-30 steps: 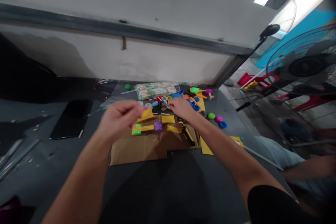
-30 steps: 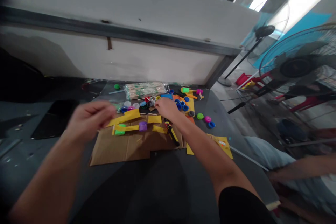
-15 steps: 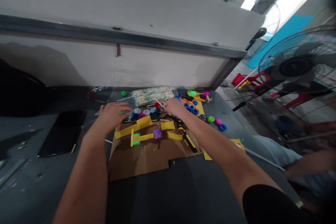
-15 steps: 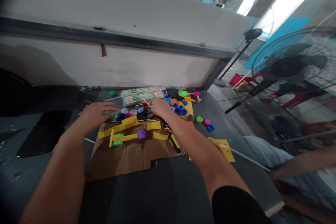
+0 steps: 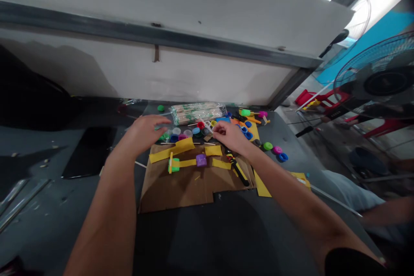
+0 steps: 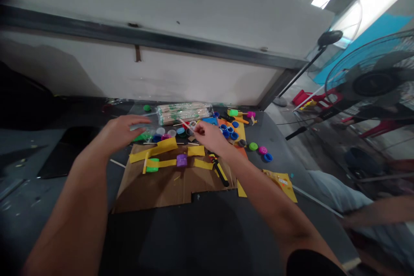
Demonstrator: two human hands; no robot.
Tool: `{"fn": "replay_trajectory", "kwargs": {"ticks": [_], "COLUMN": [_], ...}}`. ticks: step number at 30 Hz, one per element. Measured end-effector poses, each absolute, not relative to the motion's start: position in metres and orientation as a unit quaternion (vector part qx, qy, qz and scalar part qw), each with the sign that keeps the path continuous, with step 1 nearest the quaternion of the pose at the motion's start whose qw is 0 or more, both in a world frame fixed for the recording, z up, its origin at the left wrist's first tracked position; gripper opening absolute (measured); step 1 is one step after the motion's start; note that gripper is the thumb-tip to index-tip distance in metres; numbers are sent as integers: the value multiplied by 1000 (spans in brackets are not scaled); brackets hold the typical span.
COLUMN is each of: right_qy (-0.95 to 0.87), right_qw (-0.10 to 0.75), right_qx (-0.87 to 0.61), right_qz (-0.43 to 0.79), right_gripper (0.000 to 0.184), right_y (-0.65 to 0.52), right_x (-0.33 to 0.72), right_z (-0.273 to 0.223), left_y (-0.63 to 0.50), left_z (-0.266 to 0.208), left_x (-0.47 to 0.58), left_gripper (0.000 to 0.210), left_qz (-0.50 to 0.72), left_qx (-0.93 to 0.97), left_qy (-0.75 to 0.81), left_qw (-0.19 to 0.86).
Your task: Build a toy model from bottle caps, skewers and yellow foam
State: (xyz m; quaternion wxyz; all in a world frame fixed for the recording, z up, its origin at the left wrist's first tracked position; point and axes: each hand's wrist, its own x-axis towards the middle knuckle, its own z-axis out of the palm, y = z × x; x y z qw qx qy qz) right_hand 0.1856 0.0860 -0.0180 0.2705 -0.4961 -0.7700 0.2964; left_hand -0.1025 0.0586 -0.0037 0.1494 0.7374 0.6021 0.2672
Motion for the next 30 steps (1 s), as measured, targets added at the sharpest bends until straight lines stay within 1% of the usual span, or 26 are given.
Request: {"fn": "replay_trajectory", "kwargs": {"ticks": [2, 4, 6, 8, 10, 12, 13, 16, 18, 19, 23, 27, 30], "right_qy": [-775, -768, -761, -761, -778, -811, -833, -885, -898, -900, -904, -910, -907], "right_qw": [278, 293, 308, 316, 303, 260, 222, 56, -19, -35, -56, -67, -67], "right_qx": [-461, -422, -397, -386, -386, -410, -427, -448, -436, -432, -420, -406, -414], "right_qz": [330, 383, 411, 414, 391, 325, 274, 111, 60, 52, 54, 51, 43], "right_gripper": [6, 5, 4, 6, 10, 15, 16, 19, 21, 21, 23, 22, 22], "right_y": [81, 79, 79, 81, 85, 88, 88, 89, 90, 90, 95, 97, 94], "right_x": [172, 154, 136, 125, 125, 134, 139, 150, 148, 145, 129, 131, 143], "right_z": [-12, -6, -2, -3, -6, -10, -13, -21, -25, -28, -32, -31, -27], "left_y": [53, 50, 50, 51, 54, 56, 57, 58, 59, 59, 56, 50, 46], "left_z": [9, 16, 16, 11, 7, 5, 5, 8, 10, 11, 14, 20, 25], "left_x": [-91, -77, -64, -56, -53, -55, -57, -67, -73, -74, -75, -73, -73], "left_gripper": [29, 28, 24, 24, 22, 20, 20, 17, 14, 13, 13, 18, 17], "left_qz": [346, 355, 355, 393, 445, 492, 512, 553, 571, 578, 586, 590, 587], "left_qx": [727, 729, 721, 680, 622, 558, 525, 447, 414, 405, 404, 411, 415], "left_qy": [564, 529, 500, 499, 502, 506, 512, 537, 549, 551, 541, 490, 463], "left_qw": [186, 250, 321, 366, 403, 438, 448, 454, 448, 445, 448, 493, 518]}}
